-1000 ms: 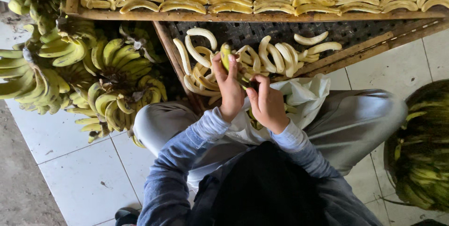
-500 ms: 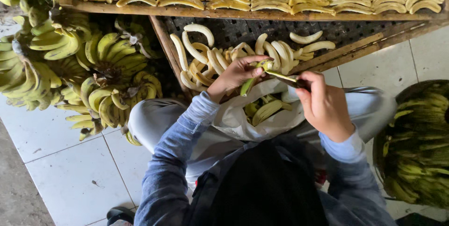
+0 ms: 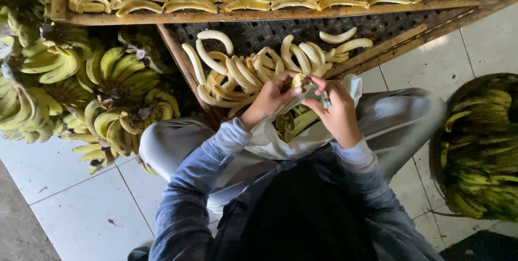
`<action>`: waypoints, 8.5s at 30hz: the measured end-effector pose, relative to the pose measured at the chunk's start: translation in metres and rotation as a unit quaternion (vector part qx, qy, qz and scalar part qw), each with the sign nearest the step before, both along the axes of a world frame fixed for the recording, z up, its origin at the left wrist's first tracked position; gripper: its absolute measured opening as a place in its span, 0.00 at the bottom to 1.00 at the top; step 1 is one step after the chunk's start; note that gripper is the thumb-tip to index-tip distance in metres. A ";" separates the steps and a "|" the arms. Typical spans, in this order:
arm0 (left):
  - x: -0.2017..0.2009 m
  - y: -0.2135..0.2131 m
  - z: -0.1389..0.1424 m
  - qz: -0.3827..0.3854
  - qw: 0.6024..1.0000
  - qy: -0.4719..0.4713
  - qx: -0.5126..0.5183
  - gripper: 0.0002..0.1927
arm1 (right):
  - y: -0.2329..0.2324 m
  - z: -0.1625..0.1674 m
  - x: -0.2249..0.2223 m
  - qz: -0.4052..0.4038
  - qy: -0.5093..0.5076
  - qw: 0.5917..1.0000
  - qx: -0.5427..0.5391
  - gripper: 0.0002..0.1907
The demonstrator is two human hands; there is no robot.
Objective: The person sits on the floor and peels bananas with a small knife, using a cloth to hold the fruit. They place the peeled bananas onto wooden drying trays and drop the peels into a plastic bag beside them, working through bananas one at a time.
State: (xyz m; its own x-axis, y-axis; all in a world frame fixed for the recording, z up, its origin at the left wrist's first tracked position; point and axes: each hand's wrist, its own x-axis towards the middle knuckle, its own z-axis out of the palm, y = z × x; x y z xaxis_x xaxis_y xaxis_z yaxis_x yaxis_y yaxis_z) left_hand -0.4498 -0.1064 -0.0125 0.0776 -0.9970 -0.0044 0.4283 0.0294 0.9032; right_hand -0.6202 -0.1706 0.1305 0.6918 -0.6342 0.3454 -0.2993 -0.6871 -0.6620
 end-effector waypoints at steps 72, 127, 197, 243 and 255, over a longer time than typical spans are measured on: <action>0.024 0.018 0.042 0.229 0.972 0.002 0.053 0.22 | 0.026 -0.106 0.078 -0.083 -0.167 0.972 0.143 0.06; 0.099 0.035 0.084 0.333 0.874 0.335 0.116 0.16 | 0.020 -0.052 0.046 0.018 0.028 0.989 0.143 0.24; 0.001 -0.009 0.034 0.153 0.967 -0.192 -0.068 0.17 | -0.016 -0.018 0.034 -0.025 -0.164 0.978 0.124 0.11; 0.041 -0.001 0.051 0.234 0.969 0.084 -0.003 0.24 | -0.013 -0.074 0.080 -0.157 -0.170 0.905 0.357 0.16; 0.147 -0.007 -0.016 0.147 0.918 -0.368 0.003 0.39 | -0.016 -0.060 -0.007 0.179 0.200 0.959 0.095 0.14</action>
State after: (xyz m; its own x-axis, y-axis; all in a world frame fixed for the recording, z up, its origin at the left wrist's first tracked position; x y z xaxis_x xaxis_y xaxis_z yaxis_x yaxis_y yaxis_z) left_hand -0.3027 -0.1131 -0.0285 0.3271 -0.9327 0.1520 -0.3232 0.0407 0.9454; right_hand -0.6267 -0.1870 0.0706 0.9296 -0.3572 -0.0911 -0.3232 -0.6708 -0.6676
